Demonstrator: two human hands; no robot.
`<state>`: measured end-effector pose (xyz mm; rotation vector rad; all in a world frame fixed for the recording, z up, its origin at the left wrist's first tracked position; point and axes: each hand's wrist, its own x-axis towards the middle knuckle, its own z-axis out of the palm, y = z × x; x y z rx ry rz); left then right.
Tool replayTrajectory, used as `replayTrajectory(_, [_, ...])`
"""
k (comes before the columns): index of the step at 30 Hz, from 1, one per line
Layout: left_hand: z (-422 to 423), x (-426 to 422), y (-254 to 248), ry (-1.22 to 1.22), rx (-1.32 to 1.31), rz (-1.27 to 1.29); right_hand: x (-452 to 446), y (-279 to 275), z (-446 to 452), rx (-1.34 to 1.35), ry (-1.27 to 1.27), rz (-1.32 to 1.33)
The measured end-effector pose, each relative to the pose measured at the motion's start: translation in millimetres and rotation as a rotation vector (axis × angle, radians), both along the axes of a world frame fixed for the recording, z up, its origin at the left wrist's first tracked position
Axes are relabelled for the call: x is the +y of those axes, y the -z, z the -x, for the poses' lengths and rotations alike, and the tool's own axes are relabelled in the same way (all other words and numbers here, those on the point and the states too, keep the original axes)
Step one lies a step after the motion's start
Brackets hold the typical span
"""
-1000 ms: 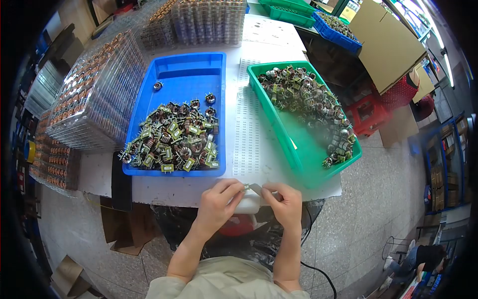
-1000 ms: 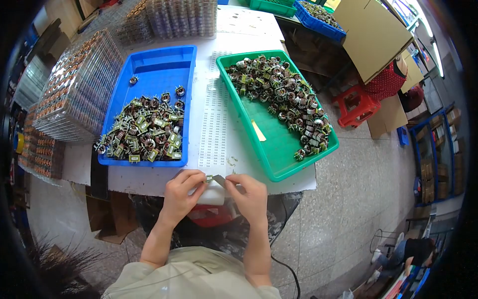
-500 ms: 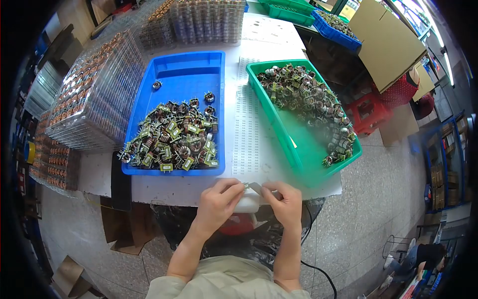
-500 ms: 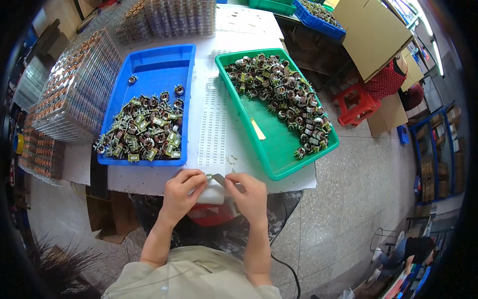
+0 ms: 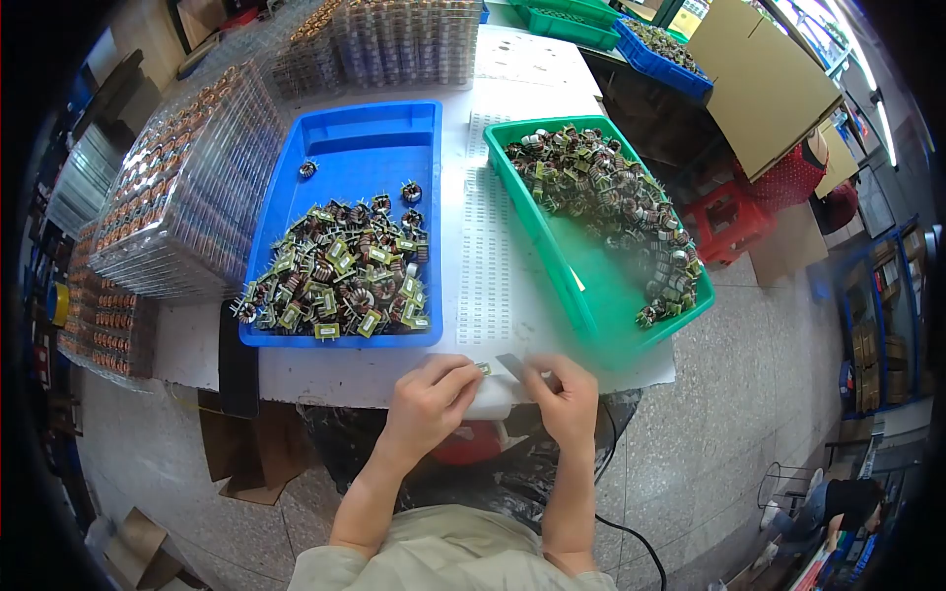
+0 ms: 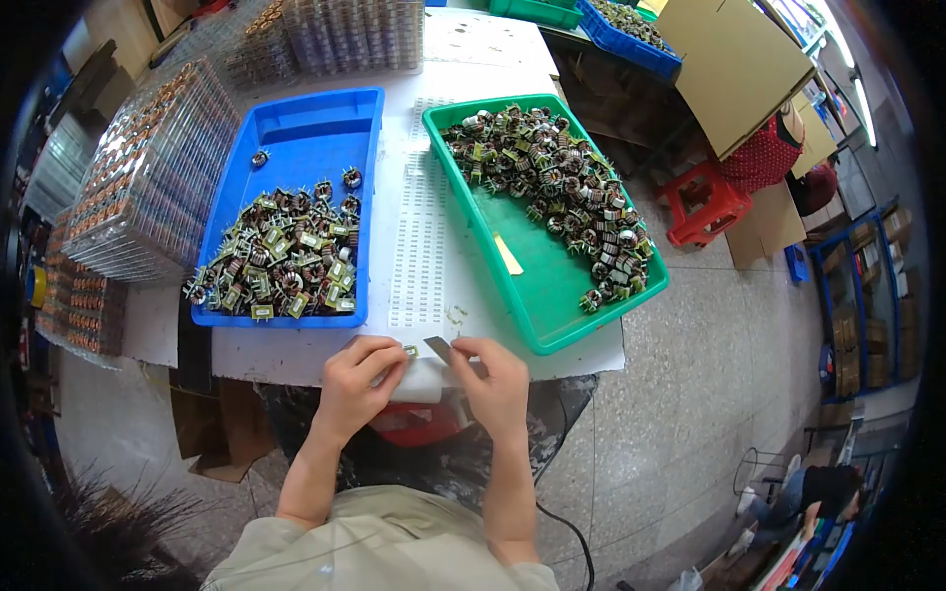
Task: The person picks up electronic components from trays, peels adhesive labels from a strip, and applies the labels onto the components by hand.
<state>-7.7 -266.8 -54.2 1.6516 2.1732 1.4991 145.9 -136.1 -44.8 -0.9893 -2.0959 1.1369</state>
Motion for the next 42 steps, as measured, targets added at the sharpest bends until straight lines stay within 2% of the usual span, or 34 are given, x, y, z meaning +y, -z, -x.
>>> replayTrajectory(10, [-2.0, -2.3, 3.3, 0.021, 0.146, 0.028, -3.0, 2.0, 3.0, 0.06, 0.048, -0.049])
replayTrajectory(19, [-3.4, -0.6, 3.4, -0.007, 0.135, 0.005, -3.1, 8.7, 7.3, 0.144, 0.061, -0.115])
replayTrajectory(29, [-6.2, -3.4, 15.2, -0.035, 0.263, -0.061, -5.1, 3.0, 3.8, 0.011, 0.066, -0.083])
replayTrajectory(33, [-5.0, -10.8, 2.6, -0.095, 0.068, -0.195, -3.5, 8.8, 2.5, 0.044, 0.06, -0.091])
replayTrajectory(34, [-0.3, -15.5, -4.9, -0.107, 0.12, -0.221, -3.2, 12.7, 2.4, 0.073, 0.062, -0.09])
replayTrajectory(37, [21.5, -37.0, -17.3, -0.152, 0.055, -0.403, -4.0, 8.4, 3.6, 0.081, 0.047, -0.104])
replayTrajectory(40, [61.3, -66.0, -56.0, -0.376, -0.039, -0.264, -5.1, 10.4, 4.7, 0.136, 0.04, -0.088])
replayTrajectory(41, [83.5, -69.8, -66.5, -0.465, 0.058, -0.199, -5.4, 10.8, 4.7, 0.146, 0.041, -0.083])
replayTrajectory(42, [103.1, -71.3, -82.0, -0.476, 0.045, -0.175, -6.8, 9.2, 5.8, 0.159, 0.039, -0.077])
